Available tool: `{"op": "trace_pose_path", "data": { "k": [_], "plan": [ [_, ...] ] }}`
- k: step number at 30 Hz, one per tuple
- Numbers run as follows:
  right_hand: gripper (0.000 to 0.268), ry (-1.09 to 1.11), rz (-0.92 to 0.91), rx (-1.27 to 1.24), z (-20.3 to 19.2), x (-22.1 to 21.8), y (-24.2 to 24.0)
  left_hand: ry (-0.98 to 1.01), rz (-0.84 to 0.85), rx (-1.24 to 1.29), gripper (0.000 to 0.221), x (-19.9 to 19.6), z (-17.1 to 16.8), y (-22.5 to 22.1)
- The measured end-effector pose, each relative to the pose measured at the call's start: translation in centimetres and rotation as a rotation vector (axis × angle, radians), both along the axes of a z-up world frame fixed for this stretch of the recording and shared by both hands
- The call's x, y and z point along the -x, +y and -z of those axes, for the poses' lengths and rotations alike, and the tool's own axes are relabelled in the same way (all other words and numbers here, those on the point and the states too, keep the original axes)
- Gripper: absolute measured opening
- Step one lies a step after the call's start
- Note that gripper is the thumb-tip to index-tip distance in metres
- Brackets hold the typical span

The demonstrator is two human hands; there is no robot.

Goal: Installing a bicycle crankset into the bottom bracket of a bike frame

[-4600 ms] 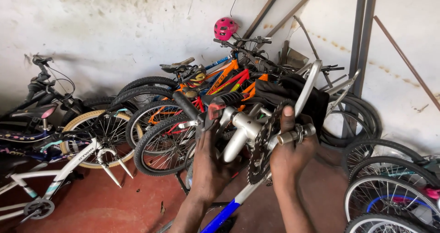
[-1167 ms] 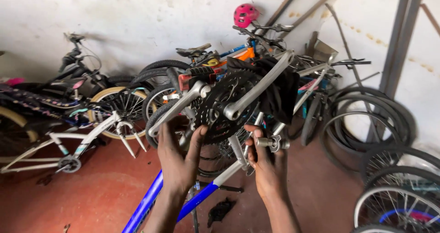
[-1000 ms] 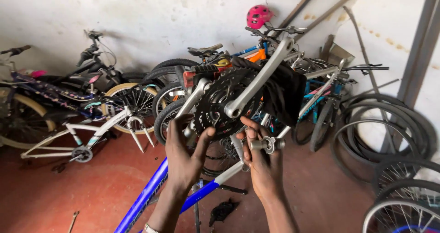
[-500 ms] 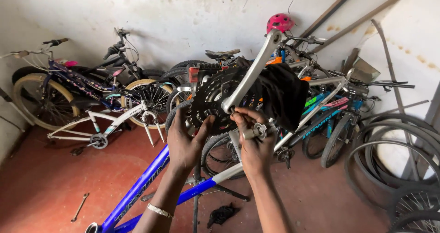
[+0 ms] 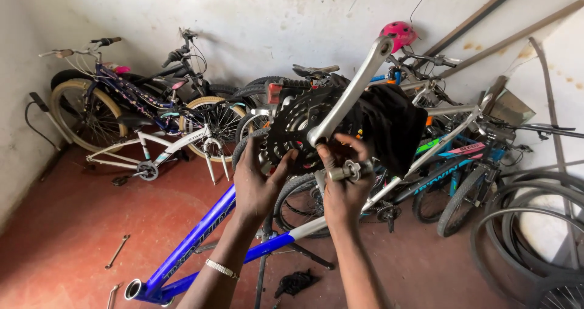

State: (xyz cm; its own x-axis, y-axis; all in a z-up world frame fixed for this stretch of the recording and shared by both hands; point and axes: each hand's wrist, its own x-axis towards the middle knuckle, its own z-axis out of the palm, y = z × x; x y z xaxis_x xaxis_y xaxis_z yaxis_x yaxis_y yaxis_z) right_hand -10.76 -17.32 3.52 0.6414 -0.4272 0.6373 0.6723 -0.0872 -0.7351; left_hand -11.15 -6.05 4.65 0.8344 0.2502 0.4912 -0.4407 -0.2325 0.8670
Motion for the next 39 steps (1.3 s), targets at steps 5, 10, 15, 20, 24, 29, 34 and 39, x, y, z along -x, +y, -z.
{"op": "trace_pose_path", "data": {
  "k": [5,10,15,20,24,29,34,39],
  "plan": [
    [0.009,-0.06,0.154,0.022,1.1,-1.2,-0.2,-0.008,0.011,-0.007,0.042,-0.2,0.0,0.2],
    [0.012,0.037,0.313,0.067,-0.4,1.1,1.6,0.018,0.013,0.003,0.041,-0.5,0.4,0.7],
    [0.021,-0.044,0.557,0.305,-0.1,1.0,1.8,0.05,0.016,0.0,0.042,-0.3,0.3,0.8],
    [0.026,-0.144,0.599,0.402,-0.8,1.0,2.2,-0.005,-0.004,-0.031,0.041,-1.0,1.0,0.7],
    [0.025,-0.203,0.666,0.484,-1.3,0.8,2.4,-0.033,-0.015,-0.057,0.038,-1.4,1.6,1.0],
    [0.024,-0.186,0.716,0.486,-0.3,0.7,2.7,-0.057,-0.02,-0.077,0.04,-1.8,2.2,1.2],
    [0.019,-0.118,0.706,0.411,-0.4,0.9,3.2,-0.075,-0.03,-0.104,0.041,-1.6,1.9,1.2],
    [0.015,-0.046,0.703,0.374,-0.5,0.8,3.4,-0.078,-0.038,-0.122,0.044,-1.8,2.4,1.3]
  ]
}}
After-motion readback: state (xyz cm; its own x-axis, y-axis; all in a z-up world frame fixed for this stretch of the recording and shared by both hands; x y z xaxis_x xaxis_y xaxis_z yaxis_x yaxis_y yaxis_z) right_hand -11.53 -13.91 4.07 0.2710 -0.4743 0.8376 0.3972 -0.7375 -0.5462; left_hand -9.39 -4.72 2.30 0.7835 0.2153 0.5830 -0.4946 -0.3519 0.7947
